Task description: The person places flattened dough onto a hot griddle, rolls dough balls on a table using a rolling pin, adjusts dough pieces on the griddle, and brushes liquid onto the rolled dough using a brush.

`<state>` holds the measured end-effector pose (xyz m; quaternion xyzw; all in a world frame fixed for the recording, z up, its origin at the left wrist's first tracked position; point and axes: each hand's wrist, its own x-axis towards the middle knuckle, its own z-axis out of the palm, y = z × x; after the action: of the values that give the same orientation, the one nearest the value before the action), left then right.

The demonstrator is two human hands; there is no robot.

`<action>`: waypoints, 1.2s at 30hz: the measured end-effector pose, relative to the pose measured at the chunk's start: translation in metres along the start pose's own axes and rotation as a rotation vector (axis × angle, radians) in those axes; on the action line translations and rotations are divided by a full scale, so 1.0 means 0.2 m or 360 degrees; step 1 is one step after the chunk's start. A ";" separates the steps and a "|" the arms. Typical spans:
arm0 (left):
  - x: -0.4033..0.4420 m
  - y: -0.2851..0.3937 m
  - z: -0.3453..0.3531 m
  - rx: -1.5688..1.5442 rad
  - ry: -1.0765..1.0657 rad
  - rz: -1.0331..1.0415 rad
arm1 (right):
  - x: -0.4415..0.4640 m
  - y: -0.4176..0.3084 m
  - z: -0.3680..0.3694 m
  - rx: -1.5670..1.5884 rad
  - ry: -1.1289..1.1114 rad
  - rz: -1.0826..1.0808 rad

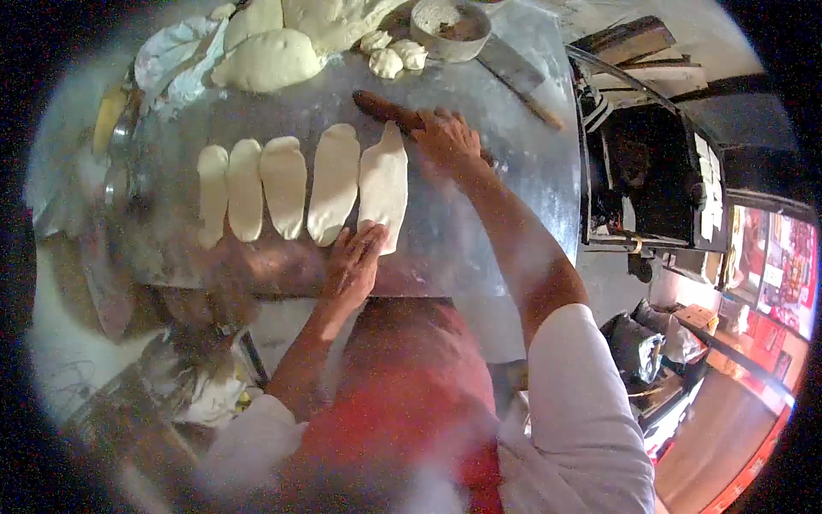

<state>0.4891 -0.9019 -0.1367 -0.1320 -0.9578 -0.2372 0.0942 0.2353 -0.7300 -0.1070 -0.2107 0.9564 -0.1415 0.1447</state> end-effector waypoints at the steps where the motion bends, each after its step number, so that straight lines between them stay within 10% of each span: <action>1: 0.03 0.01 -0.02 -0.0025 -0.0026 -0.0065 | 0.03 -0.01 -0.02 -0.0066 0.0189 -0.0071; 6: 0.17 0.09 -0.08 -0.0005 -0.0160 -0.0003 | -0.35 0.08 0.02 0.0017 0.0694 -0.0310; 9: 0.33 0.25 -0.09 -0.1000 -0.0004 -0.0550 | -0.79 0.13 0.06 0.1116 0.0361 0.0247; 13: 0.61 0.92 -0.01 -0.1142 -0.0085 0.0315 | -1.21 0.29 0.14 0.2672 0.0511 0.0859; 15: 0.67 1.22 0.10 -0.1027 -0.0252 0.0768 | -1.47 0.27 -0.06 0.3434 0.0594 -0.0164; 16: 0.68 1.39 0.18 -0.0883 -0.0316 0.1129 | -1.62 0.33 -0.23 0.3429 0.0767 -0.0131; 18: 0.78 1.68 0.48 -0.0989 -0.0204 0.1359 | -1.93 0.56 -0.52 0.4067 0.1063 0.0701; 20: 0.83 1.83 0.84 -0.1228 -0.1192 0.0530 | -2.27 0.89 -0.54 0.3639 0.0946 0.0597; 22: 0.95 2.09 0.84 -0.2980 -0.1940 -0.1273 | -2.51 1.08 -0.56 0.2611 0.1357 0.0308; 23: 0.86 2.28 1.05 -0.2021 -0.1521 -0.0759 | -2.63 1.14 -0.63 0.2096 0.1641 0.0494; 24: 0.76 2.66 1.05 -0.2337 -0.1762 -0.0550 | -2.80 1.30 -0.58 0.2073 0.1771 0.0596; 26: 0.70 3.13 0.85 -0.2868 -0.2219 -0.1110 | -2.88 1.53 -0.32 0.0761 0.1521 0.0657; 30: 0.81 3.26 1.09 -0.2898 -0.2345 -0.1039 | -3.21 1.83 -0.13 0.0203 0.1298 0.1374; 32: 0.97 3.27 1.23 -0.2042 -0.2062 -0.0577 | -3.38 1.98 0.02 0.0665 0.1033 0.1653; 34: 1.13 3.18 1.39 -0.2061 -0.2012 -0.0803 | -3.46 2.11 0.07 0.1337 0.0344 0.1794; 36: 1.28 3.15 1.54 -0.1984 -0.1945 -0.1056 | -3.51 2.24 0.14 0.1391 0.0531 0.1574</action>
<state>0.3973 -0.1641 -0.0724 0.0197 -0.5297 -0.6125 -0.5865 0.6931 -0.0330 -0.1288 0.3538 0.8047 -0.4628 0.1146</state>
